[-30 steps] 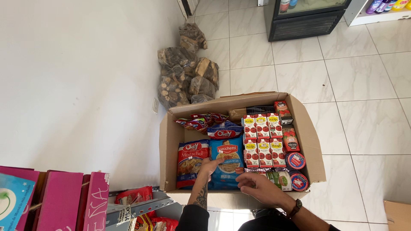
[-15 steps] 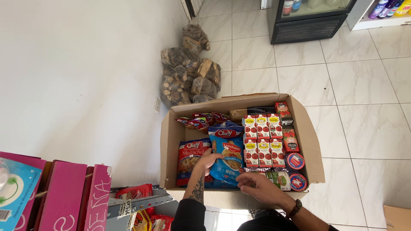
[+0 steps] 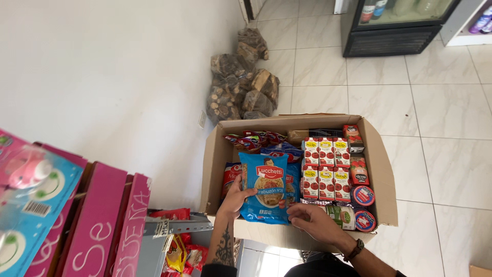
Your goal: The person takes bags of pasta from a cardboard box and places them individually onto a metal shelf, organizing the different brands and shapes into rows.
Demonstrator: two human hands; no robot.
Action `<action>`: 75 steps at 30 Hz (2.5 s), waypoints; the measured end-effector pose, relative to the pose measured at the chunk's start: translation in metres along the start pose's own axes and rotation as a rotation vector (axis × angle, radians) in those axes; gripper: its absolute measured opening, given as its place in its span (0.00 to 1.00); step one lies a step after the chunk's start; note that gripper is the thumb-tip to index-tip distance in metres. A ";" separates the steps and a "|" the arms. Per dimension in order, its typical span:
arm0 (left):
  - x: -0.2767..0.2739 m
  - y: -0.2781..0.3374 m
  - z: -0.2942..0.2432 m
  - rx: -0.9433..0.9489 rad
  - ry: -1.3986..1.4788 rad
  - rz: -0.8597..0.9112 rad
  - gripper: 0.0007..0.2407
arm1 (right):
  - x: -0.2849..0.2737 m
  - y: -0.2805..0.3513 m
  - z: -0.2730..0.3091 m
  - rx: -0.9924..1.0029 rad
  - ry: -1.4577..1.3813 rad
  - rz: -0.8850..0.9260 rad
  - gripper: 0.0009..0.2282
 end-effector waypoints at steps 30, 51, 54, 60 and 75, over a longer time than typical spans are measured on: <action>0.023 0.297 0.155 0.630 0.179 0.143 0.50 | 0.165 0.092 0.033 -0.097 -0.329 -0.039 0.42; -0.012 0.486 0.253 1.162 0.251 -0.152 0.41 | 0.336 0.119 0.055 -0.166 0.033 0.386 0.43; -0.021 0.502 0.267 1.144 0.267 -0.304 0.42 | 0.361 0.118 0.062 -0.196 0.060 0.484 0.40; -0.040 0.526 0.289 1.112 0.244 -0.497 0.40 | 0.400 0.104 0.062 -0.246 0.133 0.558 0.38; -0.102 0.571 0.333 1.133 0.632 -0.647 0.37 | 0.479 0.110 0.086 -0.253 0.043 0.899 0.39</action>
Point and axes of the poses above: each hand's wrist, its own y-axis away from the middle knuckle, its own x-axis out of the palm, z = x × y, the point moved 7 cm from there along -y, towards the middle knuckle, and after that the axes turned 8 degrees about z, right-handed, at the moved point
